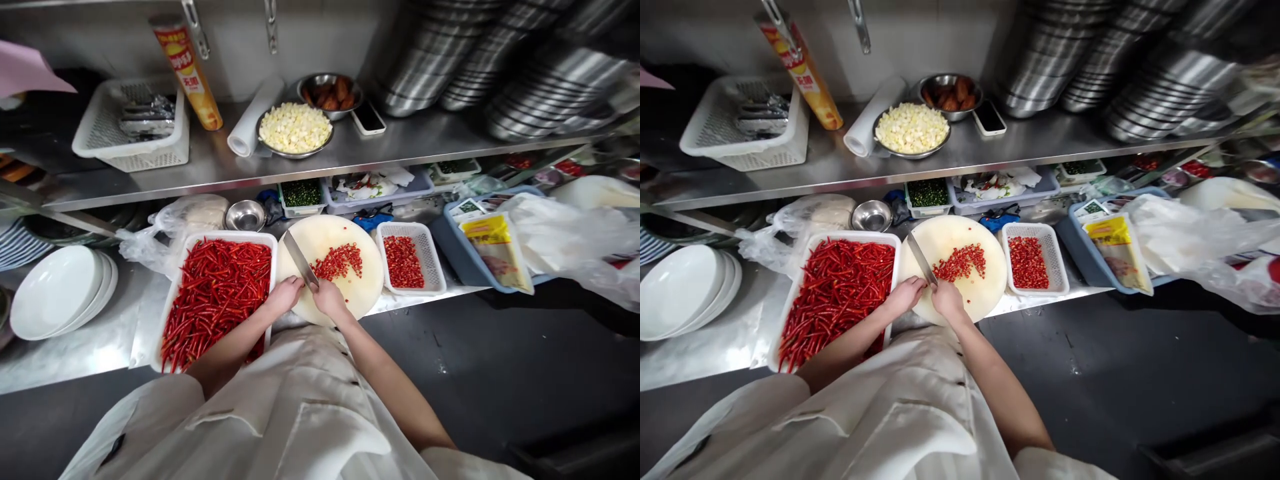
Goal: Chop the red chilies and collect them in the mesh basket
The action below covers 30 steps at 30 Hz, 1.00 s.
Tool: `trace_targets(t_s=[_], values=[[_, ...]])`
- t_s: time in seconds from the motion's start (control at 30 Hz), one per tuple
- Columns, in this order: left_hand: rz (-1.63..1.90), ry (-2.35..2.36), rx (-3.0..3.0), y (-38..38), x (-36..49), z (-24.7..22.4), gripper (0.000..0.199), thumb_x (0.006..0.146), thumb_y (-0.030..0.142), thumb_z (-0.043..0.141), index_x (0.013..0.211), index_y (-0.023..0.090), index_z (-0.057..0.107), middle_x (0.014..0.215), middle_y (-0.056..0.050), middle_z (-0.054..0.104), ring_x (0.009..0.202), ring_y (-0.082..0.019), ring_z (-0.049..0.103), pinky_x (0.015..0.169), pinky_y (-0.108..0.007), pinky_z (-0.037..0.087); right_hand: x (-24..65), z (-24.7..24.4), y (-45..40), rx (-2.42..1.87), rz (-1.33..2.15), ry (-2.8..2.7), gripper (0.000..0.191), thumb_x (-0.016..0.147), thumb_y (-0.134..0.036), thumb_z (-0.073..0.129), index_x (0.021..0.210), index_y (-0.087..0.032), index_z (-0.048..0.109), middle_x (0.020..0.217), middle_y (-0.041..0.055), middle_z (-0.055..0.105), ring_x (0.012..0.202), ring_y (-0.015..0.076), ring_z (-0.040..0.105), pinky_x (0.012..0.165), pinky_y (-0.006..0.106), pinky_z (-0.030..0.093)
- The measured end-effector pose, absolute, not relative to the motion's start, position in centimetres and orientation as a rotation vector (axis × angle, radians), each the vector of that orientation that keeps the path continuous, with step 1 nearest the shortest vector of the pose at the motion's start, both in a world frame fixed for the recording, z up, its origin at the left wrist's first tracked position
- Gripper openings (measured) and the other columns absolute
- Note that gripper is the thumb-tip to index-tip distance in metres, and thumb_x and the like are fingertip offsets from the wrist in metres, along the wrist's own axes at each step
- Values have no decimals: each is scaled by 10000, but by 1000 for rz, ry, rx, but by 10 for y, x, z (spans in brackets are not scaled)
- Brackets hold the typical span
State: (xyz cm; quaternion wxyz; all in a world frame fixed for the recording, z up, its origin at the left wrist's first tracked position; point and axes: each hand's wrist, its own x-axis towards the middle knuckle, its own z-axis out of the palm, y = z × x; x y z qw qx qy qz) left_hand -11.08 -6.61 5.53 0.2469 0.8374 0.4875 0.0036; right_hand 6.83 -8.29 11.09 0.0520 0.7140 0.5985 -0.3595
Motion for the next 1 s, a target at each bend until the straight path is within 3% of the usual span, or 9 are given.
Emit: trace_targets(t_s=[0.1, 0.17, 0.23, 0.3, 0.37, 0.6, 0.73, 1.0], values=[[68, 1302, 2326, -65, -108, 56, 218, 1065, 202, 505, 1169, 213, 695, 1134, -89, 686, 1074, -234, 669, 992, -371, 568, 89, 115, -88, 2276, -1087, 1785, 411, 1149, -411, 429, 1235, -166, 748, 1198, 145, 801, 1145, 250, 740, 906, 270, 486], [159, 1331, 2378, -66, -103, 53, 238, 1036, 305, 617, 1250, 237, 692, 1298, -126, 661, 1307, -300, 595, 1134, -462, 516, 113, 116, -92, 2359, -1071, 1782, 397, 1152, -397, 426, 1230, -176, 747, 1188, 137, 806, 1154, 249, 741, 896, 261, 482], [238, 1396, 2403, -66, -94, 47, 576, 941, 480, 769, 1445, 247, 616, 1549, -175, 537, 1554, -401, 376, 1263, -589, 382, 144, 117, -94, 2460, -991, 1760, 391, 1154, -381, 420, 1247, -170, 735, 1193, 150, 803, 1163, 257, 743, 893, 265, 481], [241, 1442, 2400, -62, -80, 37, 965, 840, 639, 834, 1628, 241, 446, 1716, -205, 355, 1653, -461, 171, 1318, -678, 231, 178, 118, -94, 2557, -858, 1663, 391, 1156, -359, 402, 1270, -155, 716, 1182, 175, 801, 1143, 276, 754, 877, 285, 485], [229, 1417, 2410, -50, -63, 25, 1116, 829, 713, 807, 1707, 236, 311, 1775, -217, 247, 1677, -460, 100, 1334, -700, 142, 208, 119, -91, 2603, -751, 1517, 391, 1153, -335, 383, 1267, -148, 707, 1146, 195, 801, 1104, 296, 769, 846, 306, 489], [354, 1182, 2460, 56, 13, 9, 1177, 850, 766, 744, 1728, 167, 240, 1804, -235, 153, 1698, -408, 59, 1358, -600, 188, 217, 113, -75, 2512, -739, 1398, 360, 1146, -331, 385, 1249, -165, 687, 1106, 194, 798, 1050, 287, 784, 819, 320, 505], [355, 1044, 2433, 103, 45, 8, 1239, 837, 776, 731, 1701, 47, 224, 1767, -281, 246, 1687, -378, 169, 1381, -525, 184, 190, 109, -73, 2484, -758, 1463, 366, 1154, -336, 366, 1275, -149, 656, 1096, 189, 794, 1046, 275, 781, 831, 311, 503], [325, 784, 2418, 61, 20, -3, 1320, 742, 869, 759, 1698, 96, 278, 1748, -249, 323, 1645, -409, 296, 1378, -543, 245, 188, 102, -123, 2461, -807, 1464, 354, 1152, -339, 362, 1266, -168, 650, 1045, 180, 787, 1001, 290, 779, 813, 320, 495]])
